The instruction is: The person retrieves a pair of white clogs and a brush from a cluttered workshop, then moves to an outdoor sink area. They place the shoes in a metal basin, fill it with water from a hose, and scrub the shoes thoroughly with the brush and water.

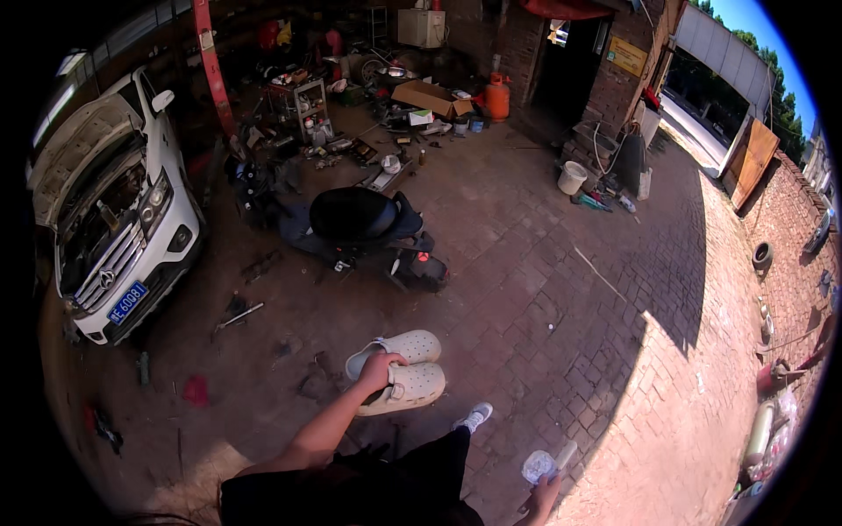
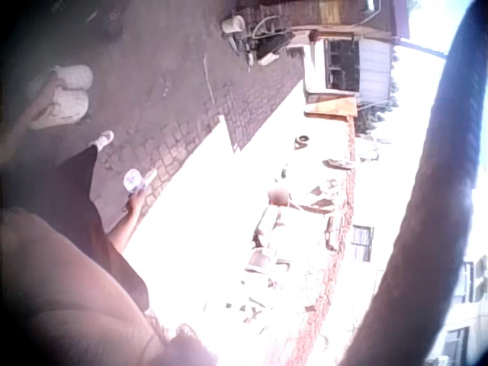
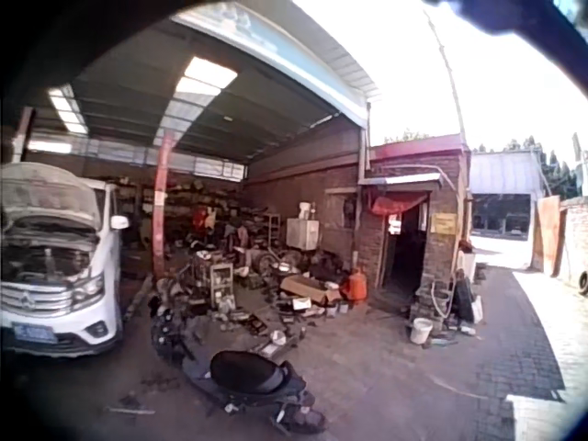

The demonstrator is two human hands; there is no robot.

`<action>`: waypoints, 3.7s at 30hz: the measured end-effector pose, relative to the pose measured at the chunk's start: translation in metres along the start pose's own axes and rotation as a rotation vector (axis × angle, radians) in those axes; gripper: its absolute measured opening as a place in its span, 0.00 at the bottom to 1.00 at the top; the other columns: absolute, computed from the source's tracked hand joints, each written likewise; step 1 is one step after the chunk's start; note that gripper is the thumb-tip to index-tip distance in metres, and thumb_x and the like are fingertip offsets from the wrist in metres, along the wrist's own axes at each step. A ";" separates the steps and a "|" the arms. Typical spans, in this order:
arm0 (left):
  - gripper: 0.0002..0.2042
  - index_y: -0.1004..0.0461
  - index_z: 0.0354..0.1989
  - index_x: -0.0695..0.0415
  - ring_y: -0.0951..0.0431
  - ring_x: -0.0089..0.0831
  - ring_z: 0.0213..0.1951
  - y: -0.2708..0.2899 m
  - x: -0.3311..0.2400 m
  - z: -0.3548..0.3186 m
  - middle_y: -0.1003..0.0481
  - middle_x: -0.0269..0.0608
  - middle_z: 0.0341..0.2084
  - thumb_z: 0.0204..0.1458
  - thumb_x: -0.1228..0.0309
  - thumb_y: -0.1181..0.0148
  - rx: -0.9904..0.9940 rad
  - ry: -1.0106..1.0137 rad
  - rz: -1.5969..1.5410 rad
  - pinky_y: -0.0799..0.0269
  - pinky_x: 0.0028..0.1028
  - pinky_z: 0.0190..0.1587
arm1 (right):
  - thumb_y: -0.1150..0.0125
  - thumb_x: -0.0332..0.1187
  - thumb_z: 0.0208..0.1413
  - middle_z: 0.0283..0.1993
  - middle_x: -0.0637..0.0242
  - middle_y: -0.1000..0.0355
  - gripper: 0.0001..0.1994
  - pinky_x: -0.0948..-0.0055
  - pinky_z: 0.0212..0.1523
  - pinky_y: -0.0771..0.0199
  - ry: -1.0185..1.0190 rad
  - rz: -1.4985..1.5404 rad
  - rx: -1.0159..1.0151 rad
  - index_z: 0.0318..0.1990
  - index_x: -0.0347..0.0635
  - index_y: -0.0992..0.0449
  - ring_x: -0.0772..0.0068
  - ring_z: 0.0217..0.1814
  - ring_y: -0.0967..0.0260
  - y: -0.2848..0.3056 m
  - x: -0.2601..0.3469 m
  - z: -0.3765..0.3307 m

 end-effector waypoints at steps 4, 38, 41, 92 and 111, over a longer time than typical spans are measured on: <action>0.09 0.19 0.32 0.44 0.24 0.44 0.36 -0.053 -0.010 0.102 0.27 0.47 0.29 0.41 0.72 0.38 -0.086 0.105 -0.003 0.29 0.35 0.40 | 0.49 0.30 0.56 0.29 0.63 0.33 0.12 0.75 0.15 0.35 0.084 0.023 0.052 0.47 0.37 0.36 0.73 0.17 0.36 -0.016 0.045 0.152; 0.11 0.20 0.31 0.50 0.25 0.44 0.35 -0.060 0.021 0.982 0.26 0.49 0.27 0.35 0.76 0.37 -0.483 0.359 0.041 0.31 0.32 0.40 | 0.49 0.32 0.56 0.27 0.62 0.32 0.11 0.72 0.21 0.34 0.349 -0.288 0.415 0.43 0.33 0.33 0.75 0.22 0.35 -0.455 0.786 0.945; 0.12 0.20 0.31 0.51 0.24 0.44 0.33 -0.051 0.060 1.052 0.26 0.48 0.26 0.33 0.75 0.35 -0.586 0.408 0.034 0.30 0.32 0.38 | 0.48 0.33 0.56 0.28 0.60 0.31 0.11 0.68 0.24 0.33 0.401 -0.344 0.470 0.41 0.33 0.33 0.71 0.23 0.34 -0.532 0.853 1.018; 0.16 0.20 0.34 0.56 0.26 0.40 0.33 0.465 0.612 1.844 0.24 0.44 0.27 0.31 0.76 0.32 -1.219 1.178 0.263 0.30 0.32 0.41 | 0.50 0.30 0.58 0.33 0.46 0.32 0.10 0.62 0.40 0.34 0.861 -0.588 1.215 0.39 0.29 0.35 0.50 0.36 0.33 -1.905 1.763 1.219; 0.16 0.21 0.33 0.52 0.27 0.47 0.34 0.891 1.057 2.301 0.29 0.48 0.27 0.31 0.79 0.37 -0.511 0.681 0.149 0.31 0.36 0.38 | 0.49 0.30 0.58 0.24 0.64 0.37 0.08 0.73 0.21 0.37 0.779 -0.350 0.800 0.34 0.33 0.36 0.78 0.22 0.39 -2.283 1.905 1.103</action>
Point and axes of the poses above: each hand's wrist, its own z-axis towards the middle knuckle, its own y-axis out of the back of the hand, x = y × z, the point moved 3 cm from there along z, towards the middle knuckle
